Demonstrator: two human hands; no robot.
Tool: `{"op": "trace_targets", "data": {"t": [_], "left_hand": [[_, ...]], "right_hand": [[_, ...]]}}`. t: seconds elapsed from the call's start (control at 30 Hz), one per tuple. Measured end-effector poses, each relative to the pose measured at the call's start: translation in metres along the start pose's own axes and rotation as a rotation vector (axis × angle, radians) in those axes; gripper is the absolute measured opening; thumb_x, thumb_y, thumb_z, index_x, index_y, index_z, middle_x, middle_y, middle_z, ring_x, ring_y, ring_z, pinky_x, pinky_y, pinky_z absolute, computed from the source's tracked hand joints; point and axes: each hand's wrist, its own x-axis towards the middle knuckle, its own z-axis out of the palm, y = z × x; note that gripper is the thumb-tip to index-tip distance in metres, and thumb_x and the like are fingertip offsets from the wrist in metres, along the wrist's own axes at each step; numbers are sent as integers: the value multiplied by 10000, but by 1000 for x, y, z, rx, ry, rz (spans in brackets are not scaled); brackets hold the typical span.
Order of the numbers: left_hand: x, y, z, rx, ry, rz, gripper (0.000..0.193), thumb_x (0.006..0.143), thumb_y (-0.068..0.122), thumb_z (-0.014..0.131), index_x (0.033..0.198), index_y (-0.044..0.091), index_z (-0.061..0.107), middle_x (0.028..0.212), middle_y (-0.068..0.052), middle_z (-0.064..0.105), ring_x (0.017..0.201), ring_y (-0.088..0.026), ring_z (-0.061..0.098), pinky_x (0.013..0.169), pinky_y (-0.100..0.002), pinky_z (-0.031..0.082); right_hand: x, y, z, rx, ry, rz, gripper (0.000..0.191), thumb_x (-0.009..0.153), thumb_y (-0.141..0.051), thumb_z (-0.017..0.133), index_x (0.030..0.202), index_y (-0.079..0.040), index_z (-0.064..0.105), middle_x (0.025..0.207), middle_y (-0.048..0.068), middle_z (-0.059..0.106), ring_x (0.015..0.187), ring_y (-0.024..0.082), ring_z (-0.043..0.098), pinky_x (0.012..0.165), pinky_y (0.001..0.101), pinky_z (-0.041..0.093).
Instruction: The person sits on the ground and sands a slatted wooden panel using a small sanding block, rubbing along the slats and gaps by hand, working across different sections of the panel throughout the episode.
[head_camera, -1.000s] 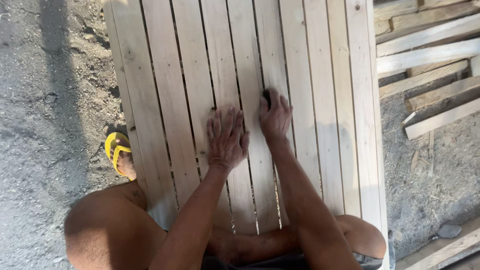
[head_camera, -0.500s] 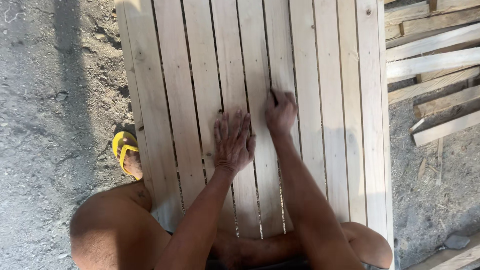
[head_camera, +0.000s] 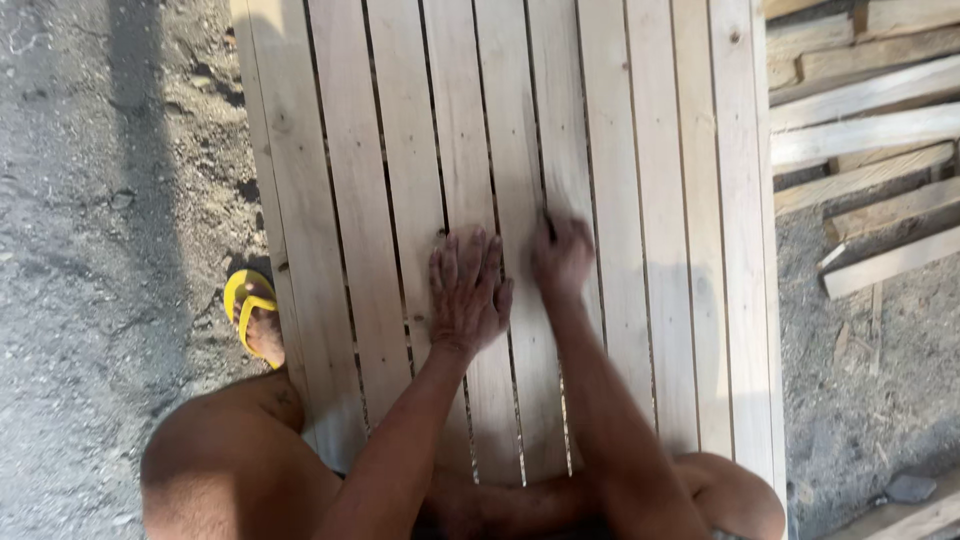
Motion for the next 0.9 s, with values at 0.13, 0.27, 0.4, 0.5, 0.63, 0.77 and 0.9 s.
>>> {"op": "trace_targets", "data": {"t": [0.13,0.27,0.4,0.5,0.63,0.77,0.9], "left_hand": [[0,0,1,42,73,17,705,1012,472,395,1637,204,214,1714,-73,168,1568,-397,101,1262,-573,8],[1,0,-3,14,71,20,713,993,465,416,1632,197,248,1698,-82,185,1562,-397,107,1248,-586,19],[-1,0,-5,-35,37,13,705,1005,456,424,1630,169,271,1699,-102,204,1564,-408,110,1261,-587,42],[-2,0,-4,-16,89,29,707,996,442,420,1630,167,275,1705,-97,214,1571,-401,111,1267,-589,53],[0,1,-2,-19,43,16,702,1000,463,390,1621,160,271,1691,-102,207,1554,-392,116,1253,-586,55],[1,0,0,101,44,31,696,1018,496,335,1636,189,241,1705,-89,179,1548,-382,130,1248,-565,47],[1,2,3,119,4,20,672,1063,504,335,1656,201,250,1720,-83,179,1576,-389,137,1274,-568,54]], "right_hand": [[82,-10,29,189,54,95,216,940,-164,645,1034,-30,786,986,173,726,889,324,693,815,440,586],[59,-10,7,105,12,-19,188,937,-154,655,1014,-32,776,964,167,711,913,320,685,848,437,567],[-62,-8,-54,151,-34,100,153,945,-100,681,1058,-58,774,879,101,709,820,258,685,727,381,589],[-120,-7,-82,-87,8,-146,152,915,-49,707,1058,-20,751,952,113,724,804,264,678,671,375,583],[-64,-14,-53,-206,106,-361,124,933,10,691,1037,0,759,934,89,721,803,261,684,622,360,582],[48,-25,-1,186,58,69,223,928,-104,626,1110,-49,742,1007,185,684,927,373,668,805,459,570],[52,-18,-6,144,60,88,169,975,-156,657,1021,3,693,1034,217,683,978,403,663,874,465,567]]}}
